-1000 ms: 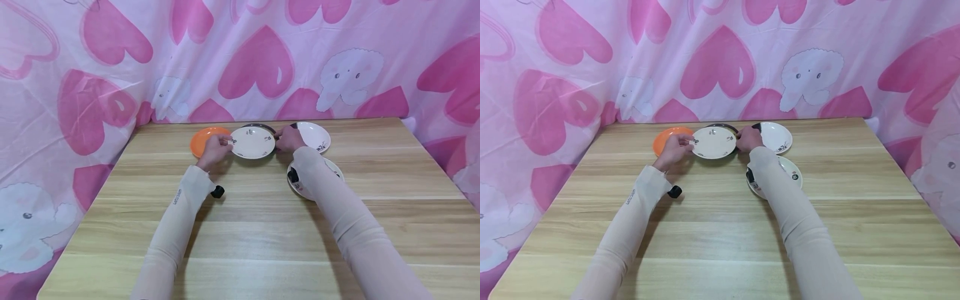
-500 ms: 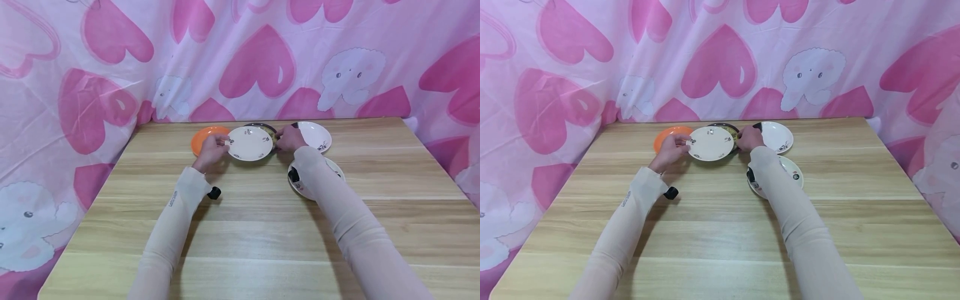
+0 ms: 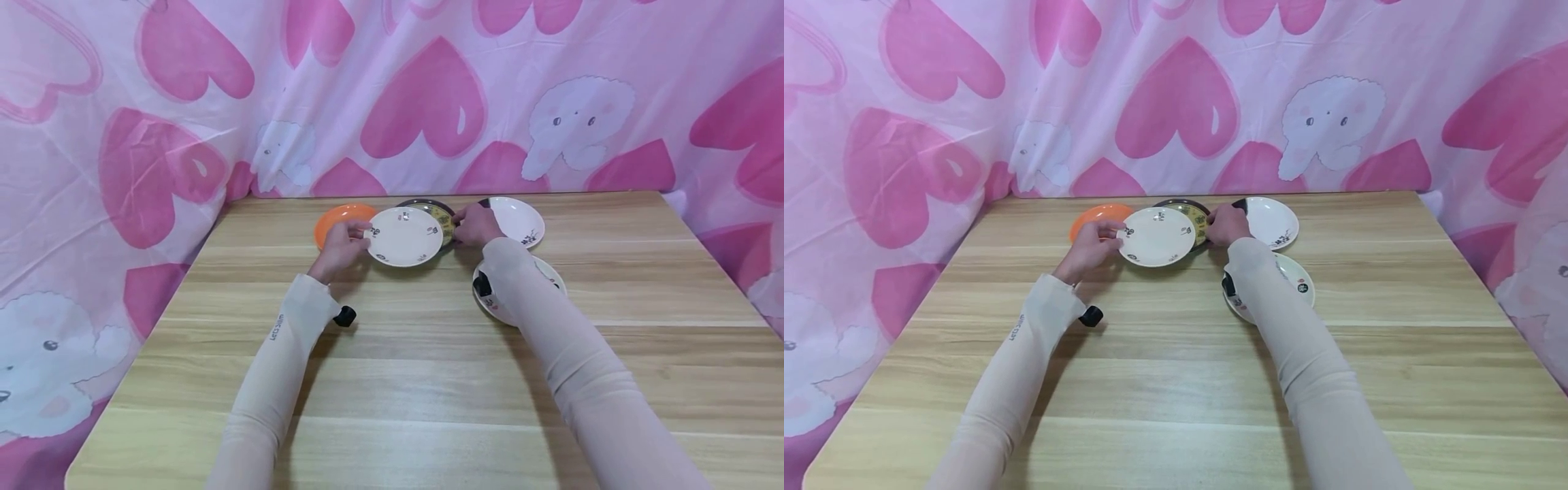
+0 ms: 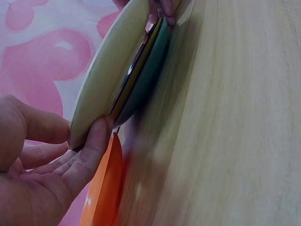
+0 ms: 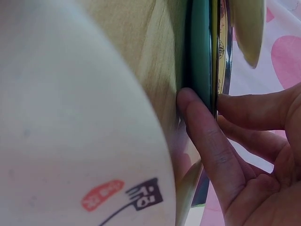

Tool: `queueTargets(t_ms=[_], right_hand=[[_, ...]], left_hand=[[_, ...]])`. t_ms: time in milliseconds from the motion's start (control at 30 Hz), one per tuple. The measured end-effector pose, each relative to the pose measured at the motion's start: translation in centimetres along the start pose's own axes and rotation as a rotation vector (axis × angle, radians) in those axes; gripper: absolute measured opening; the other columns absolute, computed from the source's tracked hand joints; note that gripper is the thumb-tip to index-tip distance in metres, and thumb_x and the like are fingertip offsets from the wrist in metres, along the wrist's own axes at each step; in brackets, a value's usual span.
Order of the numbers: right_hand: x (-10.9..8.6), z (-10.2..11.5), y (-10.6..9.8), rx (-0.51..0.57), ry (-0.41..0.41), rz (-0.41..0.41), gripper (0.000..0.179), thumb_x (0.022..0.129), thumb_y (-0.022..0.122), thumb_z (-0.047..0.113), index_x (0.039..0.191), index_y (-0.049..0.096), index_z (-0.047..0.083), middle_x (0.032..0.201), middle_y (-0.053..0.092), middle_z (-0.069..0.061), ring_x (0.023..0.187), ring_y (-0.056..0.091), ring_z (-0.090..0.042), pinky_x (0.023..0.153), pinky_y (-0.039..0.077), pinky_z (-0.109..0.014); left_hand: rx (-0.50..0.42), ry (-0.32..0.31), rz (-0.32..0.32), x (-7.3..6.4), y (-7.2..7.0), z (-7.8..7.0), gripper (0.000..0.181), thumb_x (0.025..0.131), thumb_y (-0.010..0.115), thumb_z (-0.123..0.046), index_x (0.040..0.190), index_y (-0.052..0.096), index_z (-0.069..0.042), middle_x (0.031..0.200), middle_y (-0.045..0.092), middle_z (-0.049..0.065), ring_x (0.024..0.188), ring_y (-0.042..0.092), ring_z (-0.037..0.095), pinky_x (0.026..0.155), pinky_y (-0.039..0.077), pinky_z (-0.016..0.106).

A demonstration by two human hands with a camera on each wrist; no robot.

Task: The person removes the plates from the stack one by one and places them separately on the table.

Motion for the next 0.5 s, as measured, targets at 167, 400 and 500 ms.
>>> queueTargets(t_ms=[167,400,500], right_hand=[[-0.07,0.06,0.01,-0.015,-0.004,0.008,0.053,0.083,0.063,0.009,0.135,0.061,0.001,0.142,0.059,-0.019,0.127,0.056,-0.039,0.109,0.046,-0.048],[0.11,-0.13,-0.03,-0.002,0.002,-0.001,0.051,0.085,0.064,0.009,0.135,0.061,0.002,0.142,0.059,-0.019,0.129,0.054,-0.039,0.113,0.044,-0.048],[0.24,-0.23,-0.02,0.011,0.007,-0.005,0.051,0.084,0.064,0.009,0.134,0.062,0.002,0.140,0.061,-0.019,0.125,0.057,-0.038,0.109,0.047,-0.046]], left_hand=[[0.012,0.009,0.009,-0.29,-0.27,0.16,0.043,0.092,0.058,0.000,0.135,0.058,-0.002,0.129,0.060,0.019,0.115,0.056,0.026,0.095,0.054,0.034],[0.023,-0.001,0.023,-0.59,-0.84,0.68,0.045,0.092,0.057,0.002,0.137,0.057,-0.003,0.130,0.059,0.019,0.113,0.056,0.027,0.092,0.056,0.032],[0.028,0.003,0.023,-0.71,-1.00,0.72,0.045,0.092,0.057,0.002,0.136,0.058,-0.003,0.128,0.060,0.018,0.112,0.057,0.026,0.087,0.055,0.027]])
Point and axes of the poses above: each hand's wrist, its own x-axis towards the middle knuckle, its own y-axis out of the palm, z = x × y, the point moved 9 cm from there along x, towards the middle knuckle
